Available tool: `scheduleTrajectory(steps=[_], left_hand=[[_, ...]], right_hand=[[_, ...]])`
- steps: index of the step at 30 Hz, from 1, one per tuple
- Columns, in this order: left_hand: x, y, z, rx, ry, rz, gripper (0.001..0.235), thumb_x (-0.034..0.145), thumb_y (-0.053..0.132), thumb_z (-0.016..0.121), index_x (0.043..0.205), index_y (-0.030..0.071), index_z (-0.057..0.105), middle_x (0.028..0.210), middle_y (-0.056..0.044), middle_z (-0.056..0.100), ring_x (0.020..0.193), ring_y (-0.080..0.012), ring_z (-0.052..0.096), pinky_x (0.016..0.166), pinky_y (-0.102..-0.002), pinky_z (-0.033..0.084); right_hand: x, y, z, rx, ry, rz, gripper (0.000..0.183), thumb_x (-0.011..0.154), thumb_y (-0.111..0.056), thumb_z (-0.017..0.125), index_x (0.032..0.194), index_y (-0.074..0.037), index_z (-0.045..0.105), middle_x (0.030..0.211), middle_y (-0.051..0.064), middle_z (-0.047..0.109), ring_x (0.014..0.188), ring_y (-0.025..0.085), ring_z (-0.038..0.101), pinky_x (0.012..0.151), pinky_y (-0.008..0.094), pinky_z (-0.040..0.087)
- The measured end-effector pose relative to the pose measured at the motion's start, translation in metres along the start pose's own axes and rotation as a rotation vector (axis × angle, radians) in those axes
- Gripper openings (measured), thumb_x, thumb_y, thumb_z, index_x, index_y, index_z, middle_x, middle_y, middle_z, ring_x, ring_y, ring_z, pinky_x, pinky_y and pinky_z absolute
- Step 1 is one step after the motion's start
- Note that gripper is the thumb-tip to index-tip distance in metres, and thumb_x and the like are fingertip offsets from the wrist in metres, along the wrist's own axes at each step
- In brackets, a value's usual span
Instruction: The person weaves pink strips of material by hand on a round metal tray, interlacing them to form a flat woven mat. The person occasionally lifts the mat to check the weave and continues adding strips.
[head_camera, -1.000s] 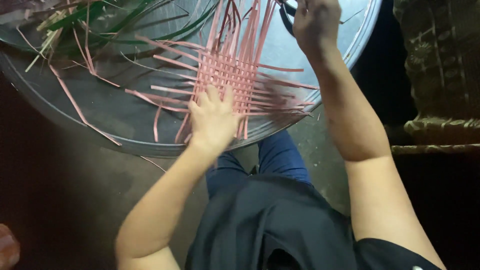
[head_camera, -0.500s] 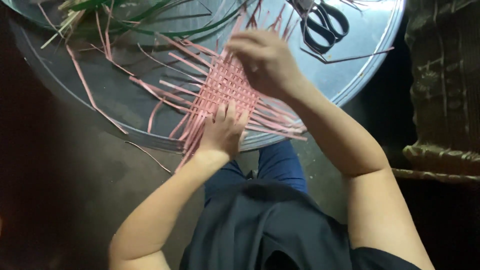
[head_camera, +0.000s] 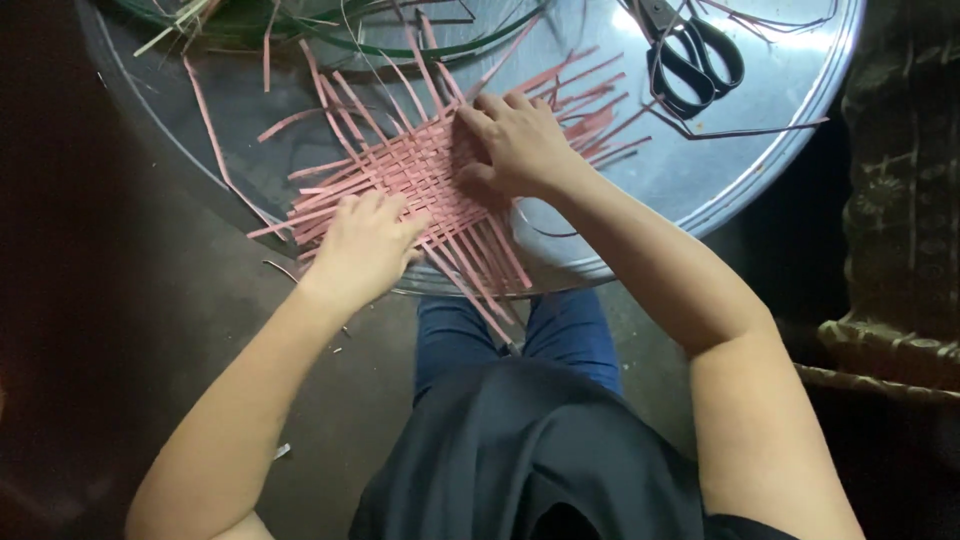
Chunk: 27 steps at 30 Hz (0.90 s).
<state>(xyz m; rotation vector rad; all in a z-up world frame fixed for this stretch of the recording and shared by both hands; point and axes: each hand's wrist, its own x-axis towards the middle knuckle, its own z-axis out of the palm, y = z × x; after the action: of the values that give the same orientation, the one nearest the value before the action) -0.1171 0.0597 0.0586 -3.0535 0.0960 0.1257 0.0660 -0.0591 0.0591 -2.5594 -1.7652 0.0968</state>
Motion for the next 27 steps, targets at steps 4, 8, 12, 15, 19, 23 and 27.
scheduleTrajectory(steps=[4, 8, 12, 15, 19, 23, 27], left_hand=[[0.021, 0.009, -0.032, -0.295, -0.328, -0.107, 0.046, 0.074, 0.041, 0.057, 0.108, 0.011, 0.049, 0.108, -0.016, 0.048, 0.103, -0.0329, 0.042, 0.085, -0.046, 0.035], [0.054, 0.015, 0.004, -0.288, 0.084, -0.202, 0.051, 0.076, 0.029, 0.054, 0.119, 0.005, 0.043, 0.122, -0.021, 0.037, 0.114, -0.0367, 0.031, 0.089, -0.048, 0.026], [0.077, 0.024, 0.042, -0.355, 0.368, -0.292, 0.047, 0.077, 0.022, 0.054, 0.12, 0.004, 0.044, 0.124, -0.022, 0.035, 0.118, -0.0366, 0.028, 0.09, -0.05, 0.03], [0.08, 0.03, 0.051, -0.229, 0.643, -0.261, 0.04, 0.078, 0.019, 0.048, 0.115, 0.004, 0.047, 0.113, -0.019, 0.042, 0.112, -0.0353, 0.035, 0.088, -0.042, 0.034], [0.086, 0.028, 0.056, -0.215, 0.673, -0.248, 0.044, 0.074, 0.021, 0.052, 0.114, 0.003, 0.047, 0.106, -0.019, 0.044, 0.109, -0.0376, 0.037, 0.087, -0.044, 0.035], [0.094, 0.021, 0.062, -0.219, 0.626, -0.242, 0.054, 0.069, 0.026, 0.055, 0.117, 0.003, 0.044, 0.1, -0.016, 0.042, 0.106, -0.0371, 0.036, 0.085, -0.046, 0.035], [0.097, 0.019, 0.057, -0.207, 0.641, -0.248, 0.06, 0.065, 0.03, 0.059, 0.115, 0.001, 0.044, 0.092, -0.013, 0.04, 0.1, -0.0343, 0.038, 0.086, -0.044, 0.035]], right_hand=[[-0.006, -0.014, -0.005, -0.031, -0.073, 0.063, 0.069, 0.073, -0.053, 0.055, 0.122, -0.009, 0.036, 0.111, 0.017, 0.045, 0.095, 0.036, 0.045, 0.071, 0.049, 0.04], [-0.016, -0.023, 0.003, -0.155, -0.061, 0.138, 0.059, 0.071, -0.049, 0.054, 0.114, -0.01, 0.042, 0.099, 0.012, 0.049, 0.089, 0.034, 0.05, 0.065, 0.046, 0.041], [-0.026, -0.016, 0.003, -0.131, 0.038, 0.16, 0.052, 0.068, -0.044, 0.059, 0.109, -0.013, 0.051, 0.101, 0.011, 0.05, 0.095, 0.035, 0.048, 0.069, 0.045, 0.037], [-0.034, -0.011, -0.013, -0.042, 0.234, 0.117, 0.038, 0.067, -0.033, 0.057, 0.099, -0.013, 0.058, 0.112, 0.013, 0.047, 0.103, 0.036, 0.042, 0.069, 0.045, 0.036], [-0.017, 0.011, 0.025, 0.09, 0.426, 0.191, 0.037, 0.064, -0.015, 0.049, 0.1, -0.012, 0.055, 0.112, 0.008, 0.048, 0.109, 0.032, 0.036, 0.07, 0.05, 0.039], [-0.011, 0.015, 0.042, 0.089, 0.51, 0.197, 0.039, 0.065, -0.019, 0.048, 0.103, -0.019, 0.056, 0.1, 0.002, 0.053, 0.105, 0.027, 0.04, 0.067, 0.046, 0.04], [-0.006, 0.023, 0.061, 0.059, 0.633, 0.16, 0.027, 0.067, -0.025, 0.052, 0.093, -0.023, 0.06, 0.089, -0.001, 0.054, 0.099, 0.024, 0.044, 0.066, 0.039, 0.039]])
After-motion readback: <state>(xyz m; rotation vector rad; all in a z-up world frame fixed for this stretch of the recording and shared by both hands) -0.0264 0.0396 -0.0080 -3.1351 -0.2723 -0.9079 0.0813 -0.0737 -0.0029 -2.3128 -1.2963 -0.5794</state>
